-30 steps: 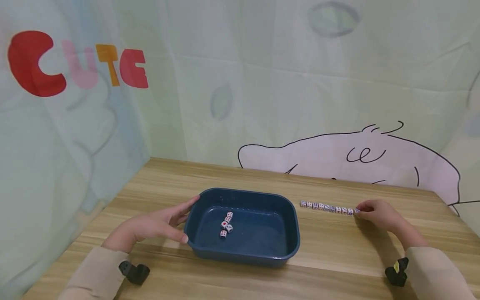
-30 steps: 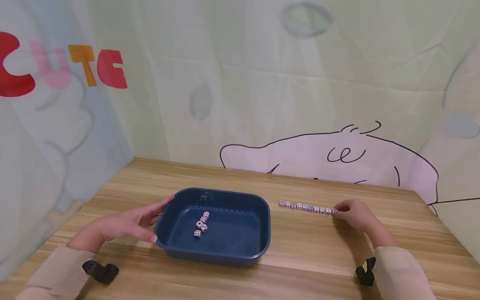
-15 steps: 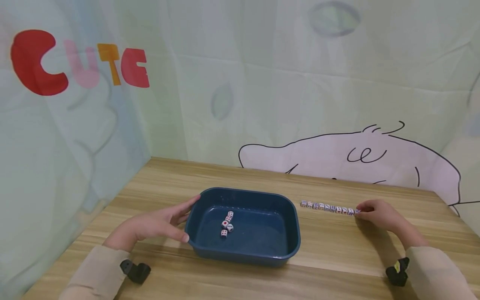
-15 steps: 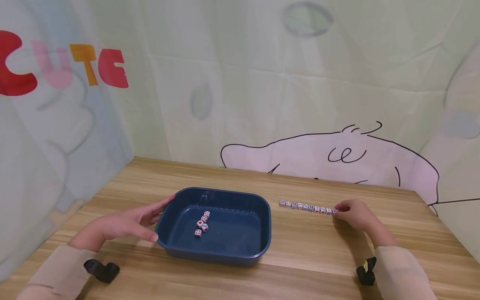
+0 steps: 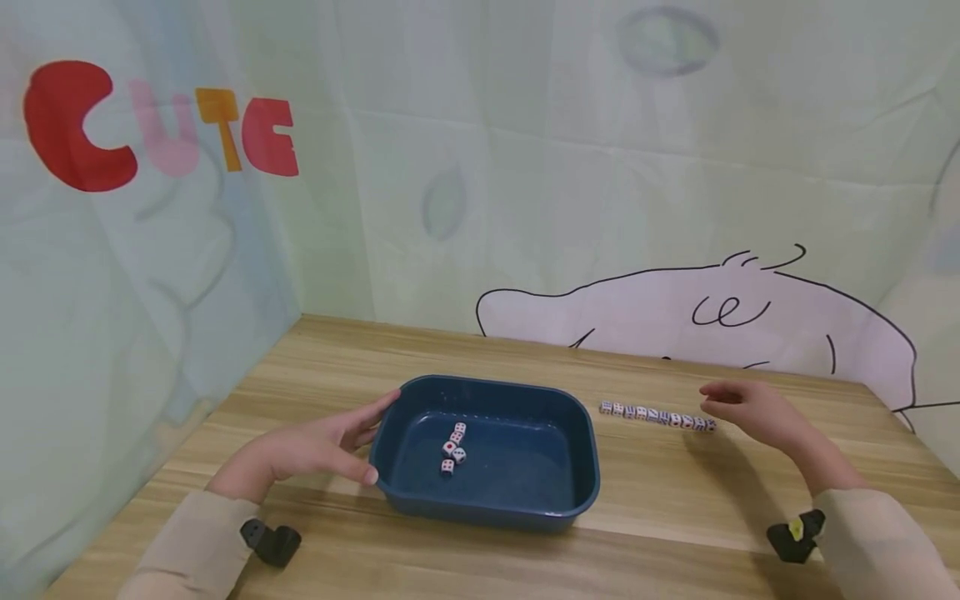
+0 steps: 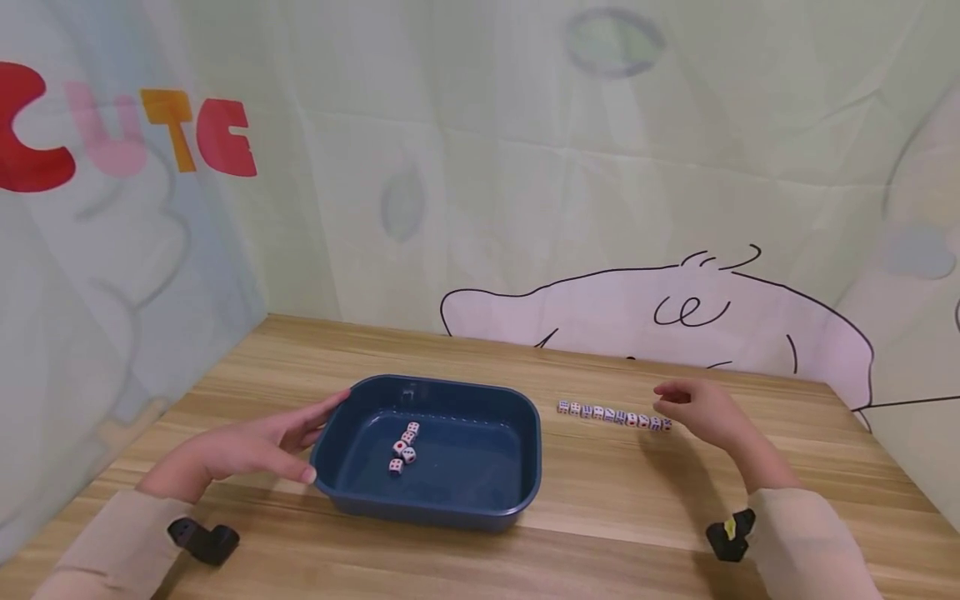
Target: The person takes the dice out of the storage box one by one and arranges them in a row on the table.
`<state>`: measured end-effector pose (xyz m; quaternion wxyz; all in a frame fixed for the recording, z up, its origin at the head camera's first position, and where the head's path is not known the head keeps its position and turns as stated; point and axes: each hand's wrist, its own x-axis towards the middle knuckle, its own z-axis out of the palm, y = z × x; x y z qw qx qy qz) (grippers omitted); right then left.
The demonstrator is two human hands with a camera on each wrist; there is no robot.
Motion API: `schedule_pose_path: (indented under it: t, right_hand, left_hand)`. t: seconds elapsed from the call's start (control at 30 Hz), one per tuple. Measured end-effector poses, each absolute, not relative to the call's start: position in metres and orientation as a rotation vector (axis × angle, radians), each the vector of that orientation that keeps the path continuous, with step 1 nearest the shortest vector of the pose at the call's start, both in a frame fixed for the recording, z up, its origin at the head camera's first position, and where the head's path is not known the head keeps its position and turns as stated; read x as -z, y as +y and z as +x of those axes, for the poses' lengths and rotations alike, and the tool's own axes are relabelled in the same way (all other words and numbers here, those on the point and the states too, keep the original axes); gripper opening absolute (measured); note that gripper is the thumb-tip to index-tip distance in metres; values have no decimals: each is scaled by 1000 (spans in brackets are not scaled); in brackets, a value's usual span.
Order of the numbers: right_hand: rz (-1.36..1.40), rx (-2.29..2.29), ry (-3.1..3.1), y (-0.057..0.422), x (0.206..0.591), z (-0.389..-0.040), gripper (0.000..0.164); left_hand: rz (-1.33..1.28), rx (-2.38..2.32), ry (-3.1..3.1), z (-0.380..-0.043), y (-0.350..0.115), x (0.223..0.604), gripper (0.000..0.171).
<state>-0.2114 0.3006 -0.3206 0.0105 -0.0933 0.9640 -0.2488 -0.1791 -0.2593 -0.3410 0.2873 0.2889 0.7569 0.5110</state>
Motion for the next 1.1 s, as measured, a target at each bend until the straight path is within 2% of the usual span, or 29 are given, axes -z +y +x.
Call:
schedule_pose_path:
  t: [0.63, 1.1]
  right_hand:
    - [-580, 1045, 2851, 203, 287, -197, 36]
    - [-865, 1048, 2705, 130, 294, -191, 27]
  left_hand:
    - [747, -1350, 2022, -179, -258, 339, 105]
    - [719, -1351, 2058, -176, -259, 337, 106]
